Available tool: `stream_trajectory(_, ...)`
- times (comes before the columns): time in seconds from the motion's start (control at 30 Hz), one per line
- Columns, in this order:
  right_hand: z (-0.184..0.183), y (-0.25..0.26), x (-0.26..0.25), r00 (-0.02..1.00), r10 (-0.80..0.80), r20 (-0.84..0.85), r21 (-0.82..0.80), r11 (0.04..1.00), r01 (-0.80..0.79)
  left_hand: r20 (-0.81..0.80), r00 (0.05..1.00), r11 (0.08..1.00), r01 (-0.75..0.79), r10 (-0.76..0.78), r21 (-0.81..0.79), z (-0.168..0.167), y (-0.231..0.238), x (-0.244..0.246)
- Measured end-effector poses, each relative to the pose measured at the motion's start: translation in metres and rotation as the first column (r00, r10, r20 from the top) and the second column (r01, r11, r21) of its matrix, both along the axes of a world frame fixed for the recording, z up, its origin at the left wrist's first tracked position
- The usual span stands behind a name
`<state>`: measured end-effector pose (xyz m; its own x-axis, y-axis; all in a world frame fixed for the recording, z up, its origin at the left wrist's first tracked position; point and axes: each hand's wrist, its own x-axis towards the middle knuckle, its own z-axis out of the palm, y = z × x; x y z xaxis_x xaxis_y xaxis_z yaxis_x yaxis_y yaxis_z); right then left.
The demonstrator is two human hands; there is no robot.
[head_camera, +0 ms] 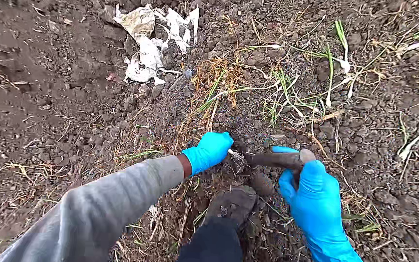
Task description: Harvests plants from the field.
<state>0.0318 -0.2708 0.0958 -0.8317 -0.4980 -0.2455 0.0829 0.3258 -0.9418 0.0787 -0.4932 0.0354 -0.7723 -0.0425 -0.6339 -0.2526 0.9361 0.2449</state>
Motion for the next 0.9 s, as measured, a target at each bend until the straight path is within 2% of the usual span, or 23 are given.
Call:
stream_trajectory(0.03, -0.003, 0.011, 0.003, 0.999, 0.012, -0.030, 0.046, 0.999, -0.010, -0.101, 0.992, 0.997, -0.073, 0.073, 0.001, 0.009, -0.009, 0.004)
stream_trajectory(0.1, -0.022, 0.013, 0.005, 0.999, 0.035, -0.032, 0.145, 0.989, -0.030, -0.332, 0.917, 0.966, -0.254, 0.221, -0.058, 0.023, -0.034, 0.002)
stream_trajectory(0.13, -0.023, 0.006, -0.001, 0.999, 0.049, -0.012, 0.189, 0.981, -0.046, -0.386, 0.877, 0.936, -0.342, 0.285, -0.086, 0.028, -0.048, -0.007)
stream_trajectory(0.2, 0.009, -0.017, -0.022, 0.998, 0.053, 0.032, 0.209, 0.976, -0.059, -0.339, 0.847, 0.884, -0.461, 0.409, -0.084, 0.026, -0.067, -0.032)
stream_trajectory(0.23, 0.031, -0.029, -0.036, 0.998, 0.057, 0.025, 0.125, 0.990, -0.060, -0.317, 0.835, 0.870, -0.489, 0.450, -0.052, 0.017, -0.074, -0.043)
stream_trajectory(0.3, 0.065, -0.039, -0.076, 0.984, 0.175, 0.032, -0.203, 0.965, -0.165, -0.338, 0.781, 0.840, -0.538, 0.526, 0.063, 0.010, -0.082, -0.045)
stream_trajectory(0.33, 0.069, -0.038, -0.109, 0.947, 0.318, 0.037, -0.380, 0.881, -0.281, -0.390, 0.721, 0.812, -0.564, 0.573, 0.148, 0.014, -0.085, -0.038)
stream_trajectory(0.37, 0.075, -0.046, -0.137, 0.898, 0.440, 0.024, -0.491, 0.787, -0.373, -0.425, 0.662, 0.780, -0.586, 0.617, 0.220, 0.022, -0.087, -0.029)
stream_trajectory(0.4, 0.087, -0.065, -0.144, 0.913, 0.408, 0.010, -0.459, 0.813, -0.359, -0.443, 0.612, 0.748, -0.610, 0.655, 0.262, 0.032, -0.092, -0.018)
stream_trajectory(0.43, 0.095, -0.103, -0.129, 0.989, 0.148, -0.019, -0.379, 0.914, -0.144, -0.452, 0.577, 0.720, -0.640, 0.680, 0.268, 0.044, -0.100, -0.008)
stream_trajectory(0.47, 0.079, -0.117, -0.158, 0.833, 0.535, -0.139, -0.359, 0.757, -0.546, -0.464, 0.558, 0.705, -0.667, 0.688, 0.243, 0.055, -0.111, 0.003)
stream_trajectory(0.5, 0.059, -0.147, -0.148, 0.803, 0.565, -0.187, -0.311, 0.741, -0.594, -0.481, 0.555, 0.701, -0.685, 0.679, 0.200, 0.069, -0.121, 0.012)
stream_trajectory(0.53, 0.037, -0.171, -0.116, 0.836, 0.520, -0.174, -0.210, 0.810, -0.547, -0.501, 0.562, 0.704, -0.695, 0.659, 0.146, 0.083, -0.130, 0.019)
stream_trajectory(0.57, 0.015, -0.189, -0.074, 0.888, 0.446, -0.115, -0.026, 0.892, -0.451, -0.523, 0.570, 0.710, -0.696, 0.634, 0.103, 0.095, -0.138, 0.020)
stream_trajectory(0.6, -0.015, -0.194, -0.037, 0.915, 0.403, -0.018, 0.114, 0.910, -0.399, -0.534, 0.584, 0.723, -0.687, 0.612, 0.077, 0.102, -0.140, 0.020)
stream_trajectory(0.67, -0.054, -0.167, 0.000, 0.919, 0.381, 0.097, 0.224, 0.892, -0.393, -0.478, 0.654, 0.764, -0.643, 0.587, 0.058, 0.087, -0.130, 0.018)
stream_trajectory(0.73, -0.052, -0.140, -0.006, 0.930, 0.347, 0.119, 0.191, 0.911, -0.364, -0.284, 0.752, 0.794, -0.604, 0.595, 0.066, 0.040, -0.107, 0.022)
stream_trajectory(0.8, -0.025, -0.119, -0.017, 0.955, 0.262, 0.141, 0.100, 0.956, -0.277, -0.093, 0.783, 0.788, -0.610, 0.616, 0.084, -0.005, -0.087, 0.045)
stream_trajectory(0.9, 0.033, -0.095, -0.041, 0.969, 0.167, 0.183, -0.121, 0.982, -0.146, -0.012, 0.721, 0.718, -0.689, 0.693, 0.095, -0.021, -0.087, 0.071)
